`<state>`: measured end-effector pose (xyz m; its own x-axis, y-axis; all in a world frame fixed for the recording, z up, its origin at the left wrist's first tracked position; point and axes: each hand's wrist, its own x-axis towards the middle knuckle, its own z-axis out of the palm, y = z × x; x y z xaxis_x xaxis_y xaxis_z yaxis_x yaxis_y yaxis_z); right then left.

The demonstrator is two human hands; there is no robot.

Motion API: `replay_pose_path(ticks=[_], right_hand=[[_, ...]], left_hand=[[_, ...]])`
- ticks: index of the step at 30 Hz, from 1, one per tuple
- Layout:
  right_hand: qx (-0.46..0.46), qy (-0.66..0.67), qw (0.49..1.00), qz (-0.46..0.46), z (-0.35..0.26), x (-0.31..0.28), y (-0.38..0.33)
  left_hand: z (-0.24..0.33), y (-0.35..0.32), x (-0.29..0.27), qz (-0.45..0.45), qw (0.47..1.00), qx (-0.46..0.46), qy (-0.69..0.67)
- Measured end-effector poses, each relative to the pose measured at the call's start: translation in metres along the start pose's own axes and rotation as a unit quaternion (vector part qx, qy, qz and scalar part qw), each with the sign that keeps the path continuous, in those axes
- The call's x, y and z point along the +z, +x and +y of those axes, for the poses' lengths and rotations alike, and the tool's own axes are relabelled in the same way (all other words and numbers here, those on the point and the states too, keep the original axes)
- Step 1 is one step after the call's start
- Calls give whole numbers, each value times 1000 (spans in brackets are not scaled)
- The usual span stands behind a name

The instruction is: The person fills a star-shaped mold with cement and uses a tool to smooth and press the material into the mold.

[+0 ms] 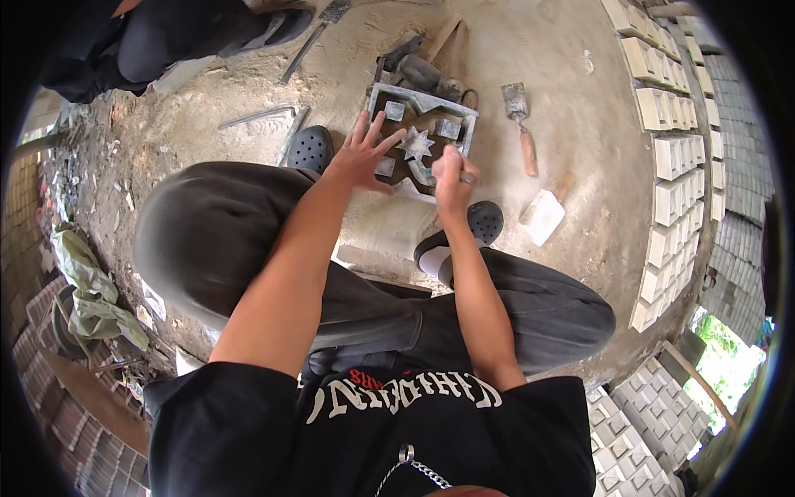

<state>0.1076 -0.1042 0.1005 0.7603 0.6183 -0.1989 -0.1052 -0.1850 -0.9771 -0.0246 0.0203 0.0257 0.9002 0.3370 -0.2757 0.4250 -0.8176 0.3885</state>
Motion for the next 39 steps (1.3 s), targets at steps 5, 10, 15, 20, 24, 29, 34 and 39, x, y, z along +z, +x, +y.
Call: replay_pose_path(ticks=[5,10,15,20,24,29,34,39], right_hand=[[-47,-105,993,-13,42,5,0],[5,33,999,-17,-7,-4,-9],[-68,-91,991,-71,43,-16,-5],[-58,-17,994,-87,-12,-25,-19],[-41,-16,988,-148,33,-48,-11],[-102,-29,965,-239,-2,-61,-12],[-120,-131,960,-215,16,-60,-16],[-92,-15,981,-171,8,-62,-15]], left_hand=[[-6,-21,0,-38,987,-99,-118],[-9,-22,47,-35,964,-115,-236],[-5,-10,60,-153,940,-197,-234],[-8,-10,51,-201,916,-238,-254],[-9,-4,52,-224,925,-205,-230],[-15,-3,52,-258,918,-225,-198],[-4,2,47,-295,905,-255,-171],[-3,4,44,-267,914,-266,-150]])
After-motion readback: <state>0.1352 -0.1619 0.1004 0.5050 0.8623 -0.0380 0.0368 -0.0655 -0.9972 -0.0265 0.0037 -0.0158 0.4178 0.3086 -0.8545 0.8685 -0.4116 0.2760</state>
